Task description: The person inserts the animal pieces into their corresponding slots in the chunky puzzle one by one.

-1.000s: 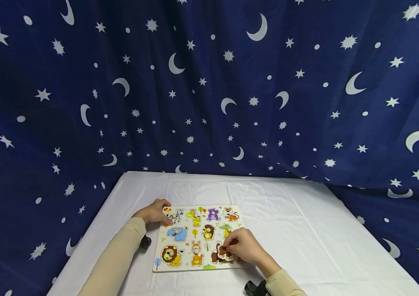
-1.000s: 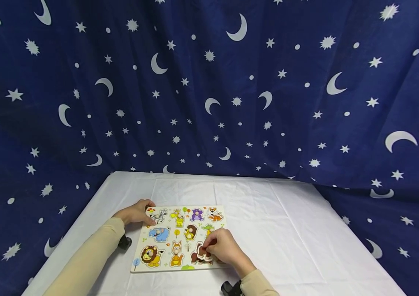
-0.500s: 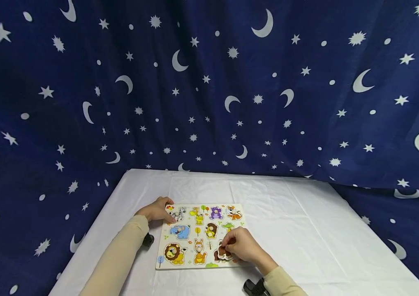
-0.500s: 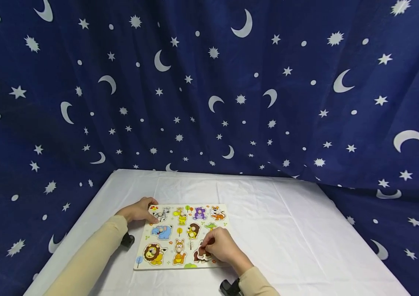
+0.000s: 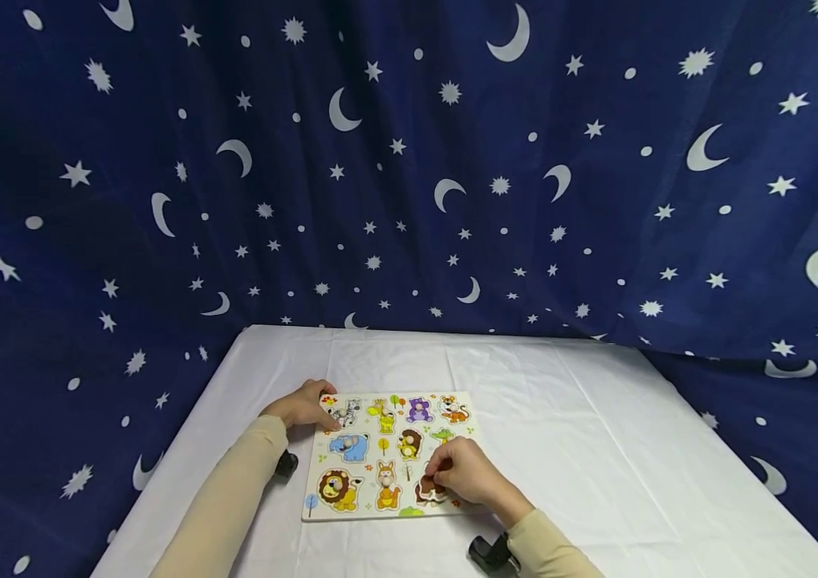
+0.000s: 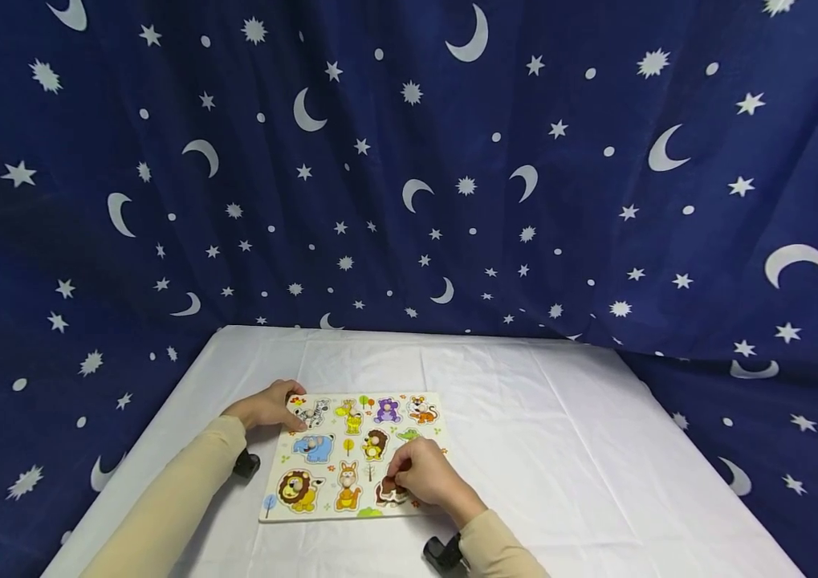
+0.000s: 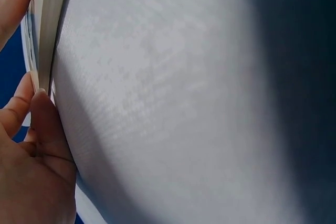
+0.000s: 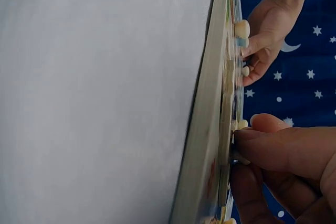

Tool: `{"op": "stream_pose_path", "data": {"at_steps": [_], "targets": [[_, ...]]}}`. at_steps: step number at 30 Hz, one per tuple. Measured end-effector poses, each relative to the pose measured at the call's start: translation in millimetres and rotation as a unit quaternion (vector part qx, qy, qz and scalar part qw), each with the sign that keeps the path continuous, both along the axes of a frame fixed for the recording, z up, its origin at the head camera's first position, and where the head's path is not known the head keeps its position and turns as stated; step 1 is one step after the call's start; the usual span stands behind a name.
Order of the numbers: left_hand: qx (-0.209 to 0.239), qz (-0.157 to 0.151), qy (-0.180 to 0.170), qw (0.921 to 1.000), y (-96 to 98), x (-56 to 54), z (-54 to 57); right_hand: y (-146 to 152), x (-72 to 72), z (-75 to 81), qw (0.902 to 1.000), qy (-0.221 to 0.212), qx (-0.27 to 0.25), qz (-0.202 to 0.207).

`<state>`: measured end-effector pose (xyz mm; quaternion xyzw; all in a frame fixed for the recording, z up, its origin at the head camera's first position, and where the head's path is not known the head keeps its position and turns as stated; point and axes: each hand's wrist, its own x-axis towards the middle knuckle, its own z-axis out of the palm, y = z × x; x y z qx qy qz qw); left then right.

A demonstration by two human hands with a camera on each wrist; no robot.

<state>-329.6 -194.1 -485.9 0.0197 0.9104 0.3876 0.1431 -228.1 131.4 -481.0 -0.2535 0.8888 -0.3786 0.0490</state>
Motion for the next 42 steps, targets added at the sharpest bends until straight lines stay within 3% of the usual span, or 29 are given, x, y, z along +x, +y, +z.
{"op": "stream_pose_path", "data": {"at_steps": [6, 24, 31, 42], "targets": [[0.007, 0.005, -0.003, 1.0000, 0.4, 0.4, 0.0, -2.5, 1.6, 0.1, 0.9999, 0.007, 0.007, 0.003], [0.015, -0.011, 0.008, 0.9998, -2.0, 4.2, -0.8, -8.1, 2.8, 0.6, 0.9986, -0.041, -0.017, 0.028], [0.023, -0.009, 0.009, 0.9997, -0.7, 0.7, -0.4, -7.4, 1.1, 0.9, 0.9981, -0.047, 0.002, 0.039], [0.013, -0.006, -0.002, 0.9999, -1.8, -1.2, -0.1, -8.6, 1.3, -0.5, 0.9958, -0.079, -0.024, 0.040]]}}
